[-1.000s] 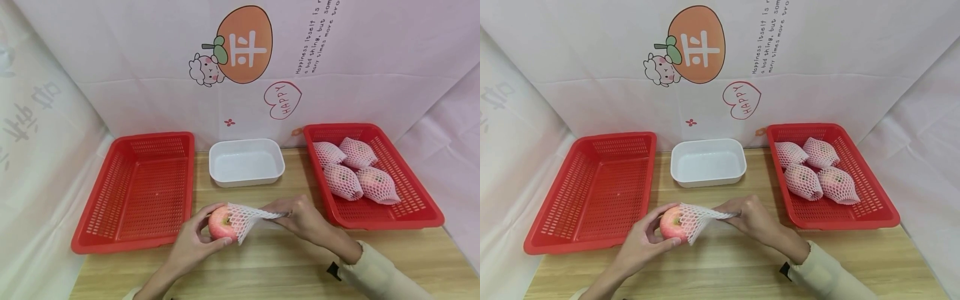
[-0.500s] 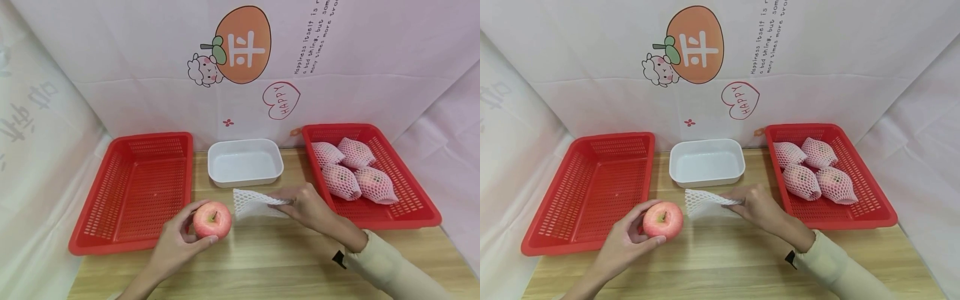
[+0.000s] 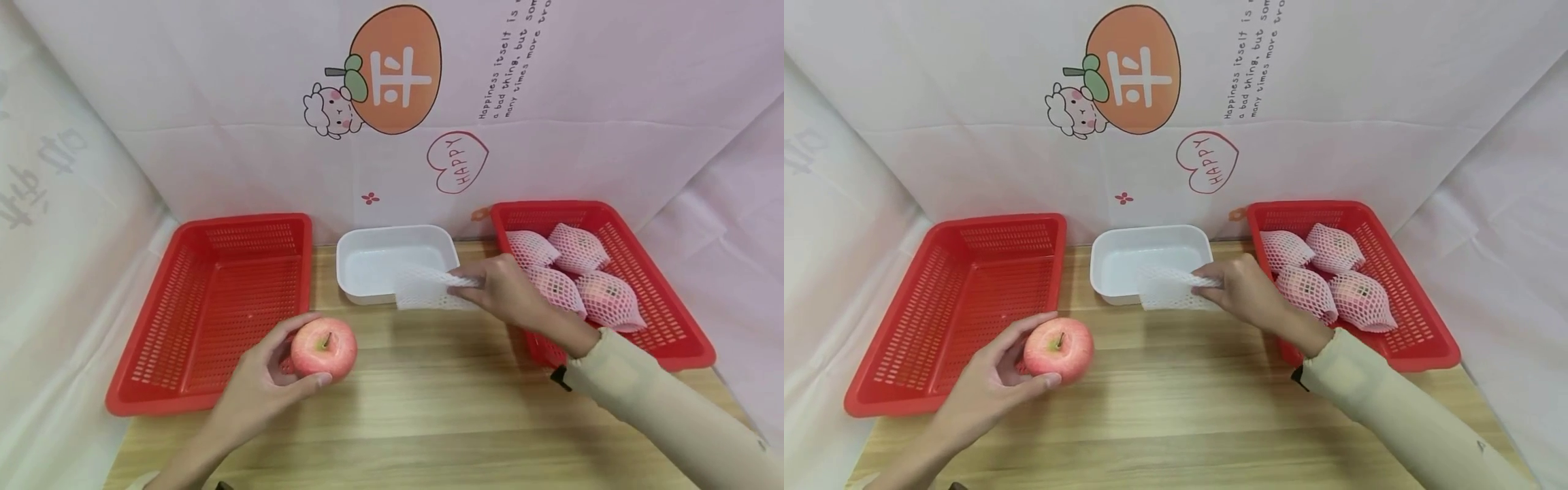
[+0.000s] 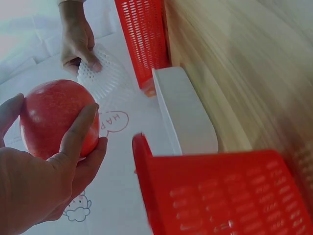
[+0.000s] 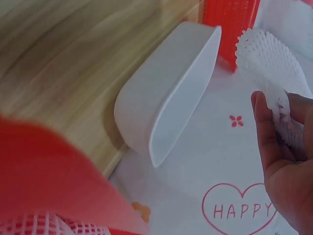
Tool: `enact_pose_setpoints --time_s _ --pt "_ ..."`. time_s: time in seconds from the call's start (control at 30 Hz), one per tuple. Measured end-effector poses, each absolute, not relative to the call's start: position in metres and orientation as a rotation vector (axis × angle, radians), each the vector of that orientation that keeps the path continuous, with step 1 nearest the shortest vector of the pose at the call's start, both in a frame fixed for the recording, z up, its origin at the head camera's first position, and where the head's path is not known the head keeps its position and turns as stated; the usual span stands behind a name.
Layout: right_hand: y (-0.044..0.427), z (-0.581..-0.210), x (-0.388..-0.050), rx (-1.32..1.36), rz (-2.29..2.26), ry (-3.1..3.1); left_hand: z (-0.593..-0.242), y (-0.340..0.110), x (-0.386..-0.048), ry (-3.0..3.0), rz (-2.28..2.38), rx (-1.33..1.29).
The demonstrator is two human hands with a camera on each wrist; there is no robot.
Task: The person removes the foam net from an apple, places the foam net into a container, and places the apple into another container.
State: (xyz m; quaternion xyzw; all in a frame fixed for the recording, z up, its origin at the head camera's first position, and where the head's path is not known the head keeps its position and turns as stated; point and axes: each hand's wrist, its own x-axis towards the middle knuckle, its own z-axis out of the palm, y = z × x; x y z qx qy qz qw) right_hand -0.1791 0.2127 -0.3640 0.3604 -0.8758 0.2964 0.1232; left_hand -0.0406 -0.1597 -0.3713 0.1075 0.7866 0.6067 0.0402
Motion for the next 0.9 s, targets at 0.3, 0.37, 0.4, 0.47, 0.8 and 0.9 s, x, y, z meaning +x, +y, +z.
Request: enact_pose_setpoints --time_s 0.3,0.37,0.4,0.47,0.8,0.9 --pt "0.215 -0.348 -0.213 0.974 0.814 -2.65 -0.346 -0.18 -0.048 2.48 1.759 0.224" --pt "0.214 -0.344 -0.22 0.967 0.803 -2.668 -0.339 -0.187 -0.051 2.498 1.745 0.195" --pt "0.213 -0.342 -0.224 0.97 0.799 -2.676 -0.335 -0.19 -0.053 2.508 1.746 0.188" --pt "0.212 -0.34 -0.232 0.964 0.778 -2.693 -0.328 -0.198 -0.057 2.519 1.746 0.18" --pt "0.198 -0.332 -0.268 0.945 0.773 -2.832 -0.31 -0.235 -0.085 2.471 1.794 0.123" --pt "0.191 -0.332 -0.276 0.953 0.728 -2.875 -0.31 -0.247 -0.098 2.442 1.853 0.102"
